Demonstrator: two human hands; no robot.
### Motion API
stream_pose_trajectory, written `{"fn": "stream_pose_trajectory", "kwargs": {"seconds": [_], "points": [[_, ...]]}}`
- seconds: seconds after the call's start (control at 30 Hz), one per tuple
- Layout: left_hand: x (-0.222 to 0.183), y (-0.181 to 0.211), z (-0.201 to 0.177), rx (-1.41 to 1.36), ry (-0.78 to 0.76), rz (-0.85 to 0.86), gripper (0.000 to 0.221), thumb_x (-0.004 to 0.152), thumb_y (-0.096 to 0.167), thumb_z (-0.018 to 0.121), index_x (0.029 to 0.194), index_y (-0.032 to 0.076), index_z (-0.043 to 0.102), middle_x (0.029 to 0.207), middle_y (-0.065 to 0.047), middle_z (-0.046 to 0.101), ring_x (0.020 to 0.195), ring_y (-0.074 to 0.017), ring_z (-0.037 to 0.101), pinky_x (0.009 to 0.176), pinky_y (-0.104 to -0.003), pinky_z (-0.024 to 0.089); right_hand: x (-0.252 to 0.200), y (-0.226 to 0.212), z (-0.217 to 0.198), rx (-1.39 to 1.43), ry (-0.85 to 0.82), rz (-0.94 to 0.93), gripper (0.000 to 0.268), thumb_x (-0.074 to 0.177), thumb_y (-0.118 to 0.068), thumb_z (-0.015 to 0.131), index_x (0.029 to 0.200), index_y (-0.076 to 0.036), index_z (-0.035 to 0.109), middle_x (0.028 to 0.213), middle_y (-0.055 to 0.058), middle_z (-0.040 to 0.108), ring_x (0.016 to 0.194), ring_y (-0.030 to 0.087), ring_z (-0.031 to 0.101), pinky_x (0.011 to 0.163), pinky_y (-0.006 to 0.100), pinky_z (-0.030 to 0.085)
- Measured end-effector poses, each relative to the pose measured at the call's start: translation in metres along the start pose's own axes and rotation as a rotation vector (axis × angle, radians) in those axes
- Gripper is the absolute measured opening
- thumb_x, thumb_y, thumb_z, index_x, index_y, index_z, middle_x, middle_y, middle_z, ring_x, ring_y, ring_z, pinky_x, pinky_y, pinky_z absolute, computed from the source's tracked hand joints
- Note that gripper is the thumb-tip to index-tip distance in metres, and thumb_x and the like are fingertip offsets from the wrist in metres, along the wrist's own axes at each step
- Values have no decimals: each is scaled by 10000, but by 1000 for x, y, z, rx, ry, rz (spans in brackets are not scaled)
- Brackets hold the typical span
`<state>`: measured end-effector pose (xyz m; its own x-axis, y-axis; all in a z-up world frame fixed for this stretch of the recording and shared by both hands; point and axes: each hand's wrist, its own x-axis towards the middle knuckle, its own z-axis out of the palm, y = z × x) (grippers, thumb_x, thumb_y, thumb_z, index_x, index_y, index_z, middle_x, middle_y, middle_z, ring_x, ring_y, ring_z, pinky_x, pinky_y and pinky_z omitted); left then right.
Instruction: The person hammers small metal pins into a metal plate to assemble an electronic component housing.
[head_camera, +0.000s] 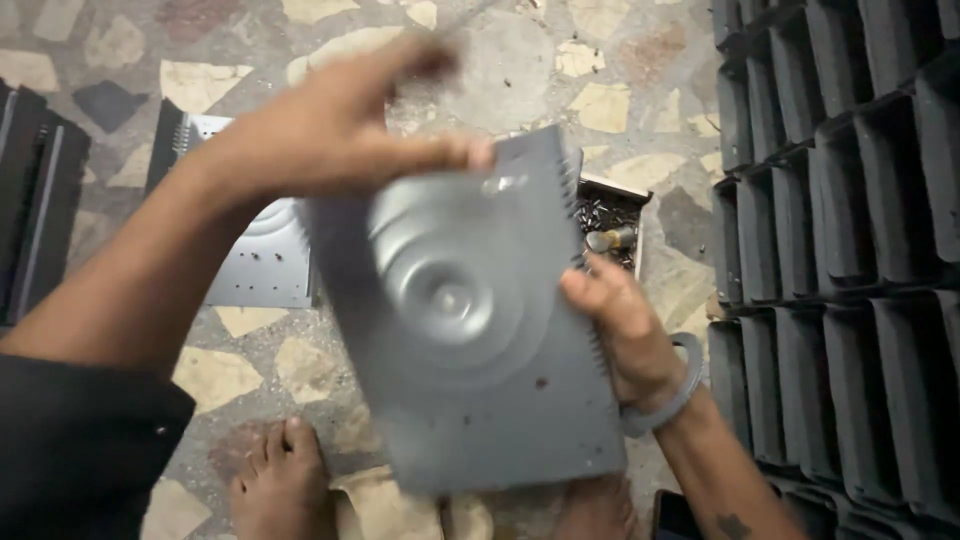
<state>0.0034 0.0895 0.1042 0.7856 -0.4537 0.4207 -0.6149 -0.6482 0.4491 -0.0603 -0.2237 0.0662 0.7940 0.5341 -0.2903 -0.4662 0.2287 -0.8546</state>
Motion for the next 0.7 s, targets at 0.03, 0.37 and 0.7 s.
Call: {"fn": "stream_pose_trajectory", "kwargs": {"seconds": [0.03,0.37,0.7], "points": [[-1,20,-9,5,2,-6,728,971,521,750,1354,-72,573,1246,-278,633,1091,-361,613,848,-498,532,-1,-2,7,-1,-8,2,572,990,-339,630,1356,92,542,1147,217,706,968,270,704,829,404,575],[-136,-13,-46,-756,337,-912,374,1104,406,529,1131,54,652,925,-90,653,796,-223,627,729,-444,525,-29,-57,8,-276,-43,-164,486,1071,-372,441,1390,-7,480,1369,190,586,1296,311,583,1080,452,517],[-227,-90,51,-1276,1189,-1145,369,1015,317,735,1242,45,631,1117,-80,702,945,-174,685,854,-291,609,-24,-6,-14,-47,286,-63,432,1085,-339,376,1305,1,528,1251,188,625,1149,297,620,955,444,520]]}}
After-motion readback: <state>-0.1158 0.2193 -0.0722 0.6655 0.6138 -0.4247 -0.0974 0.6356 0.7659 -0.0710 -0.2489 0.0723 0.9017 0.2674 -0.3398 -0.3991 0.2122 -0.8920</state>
